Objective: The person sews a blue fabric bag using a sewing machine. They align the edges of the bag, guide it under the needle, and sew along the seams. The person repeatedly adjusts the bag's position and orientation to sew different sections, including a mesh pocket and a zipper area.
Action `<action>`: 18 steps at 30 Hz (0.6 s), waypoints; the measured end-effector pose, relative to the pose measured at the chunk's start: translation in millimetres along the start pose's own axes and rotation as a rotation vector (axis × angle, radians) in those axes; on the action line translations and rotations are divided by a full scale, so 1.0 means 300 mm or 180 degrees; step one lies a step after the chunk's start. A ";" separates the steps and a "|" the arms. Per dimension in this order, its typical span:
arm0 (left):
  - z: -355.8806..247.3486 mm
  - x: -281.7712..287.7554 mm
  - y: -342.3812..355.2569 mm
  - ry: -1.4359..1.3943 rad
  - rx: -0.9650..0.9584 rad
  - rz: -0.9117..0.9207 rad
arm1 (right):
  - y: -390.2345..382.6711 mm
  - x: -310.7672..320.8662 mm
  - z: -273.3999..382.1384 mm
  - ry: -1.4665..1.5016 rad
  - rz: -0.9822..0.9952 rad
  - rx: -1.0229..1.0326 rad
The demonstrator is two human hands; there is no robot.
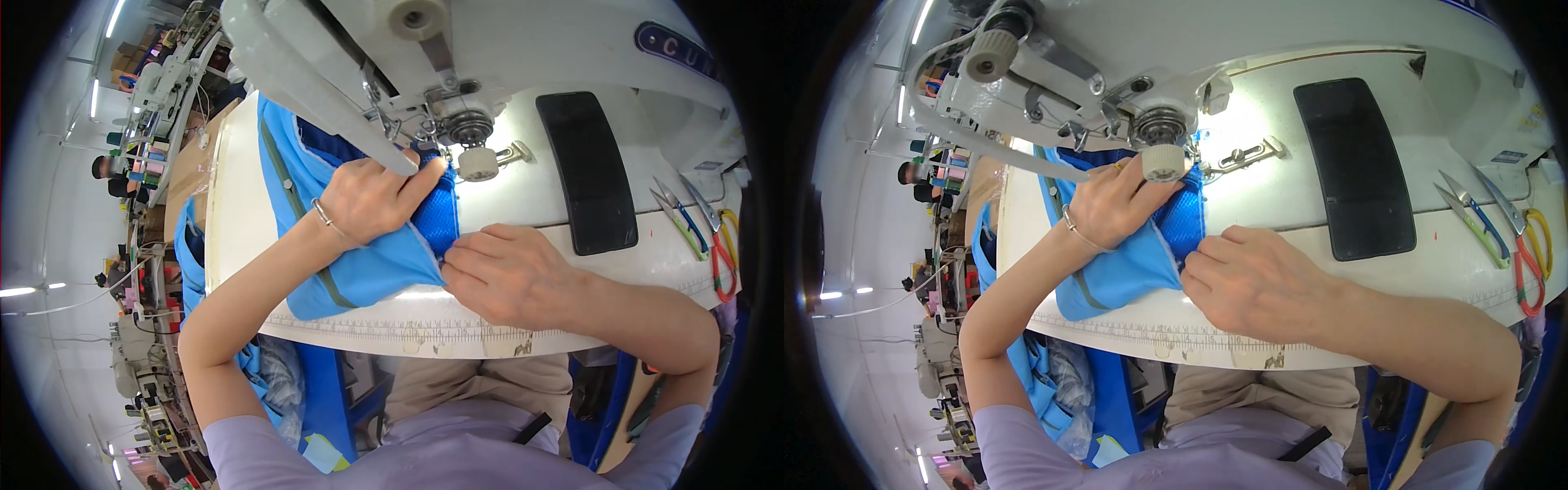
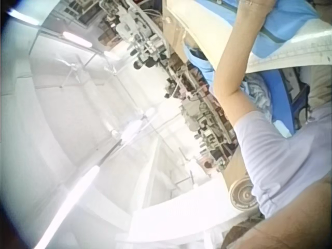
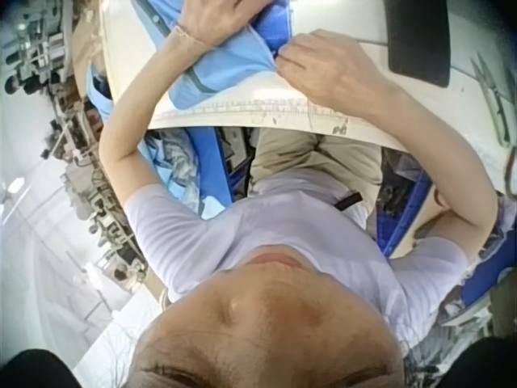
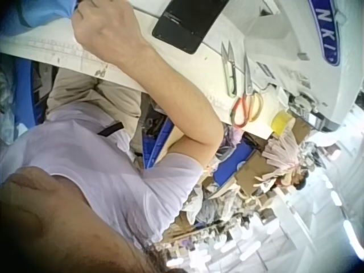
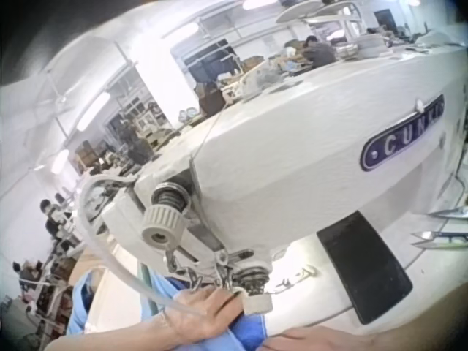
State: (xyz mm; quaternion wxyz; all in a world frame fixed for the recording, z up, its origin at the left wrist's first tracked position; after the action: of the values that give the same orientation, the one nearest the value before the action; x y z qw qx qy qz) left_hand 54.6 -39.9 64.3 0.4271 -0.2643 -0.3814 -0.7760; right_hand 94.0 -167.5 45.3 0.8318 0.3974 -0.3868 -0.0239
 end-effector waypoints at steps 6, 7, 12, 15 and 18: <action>-0.018 0.014 0.009 0.0001 0.0023 -0.0283 | 0.000 0.003 0.002 -0.0038 -0.0077 0.0023; -0.012 0.023 0.022 -0.0112 0.0105 -0.0323 | -0.002 0.002 0.002 -0.0040 -0.0063 0.0024; -0.011 0.015 0.023 -0.0505 0.0632 -0.0058 | -0.001 0.003 0.008 -0.0041 -0.0139 0.0114; -0.003 0.023 0.029 -0.0738 0.0755 0.0252 | -0.009 0.006 0.009 -0.0115 -0.0139 0.0119; 0.007 0.043 0.018 -0.0862 0.0646 0.0300 | -0.014 0.006 0.009 -0.0154 -0.0127 0.0136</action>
State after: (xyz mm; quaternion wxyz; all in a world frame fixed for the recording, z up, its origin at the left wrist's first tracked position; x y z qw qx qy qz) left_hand 53.1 -46.0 77.1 0.4323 -0.3396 -0.4990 -0.6699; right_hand 94.5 -172.7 44.7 0.8129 0.4219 -0.3993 -0.0418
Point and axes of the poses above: each hand's wrist, its own y-axis towards the middle knuckle, its own x-axis out of the back of the hand, z = x × y, the point moved 8 cm from there along y, towards the middle knuckle, and after that the axes turned 14 degrees about y, right-handed, at the moved point
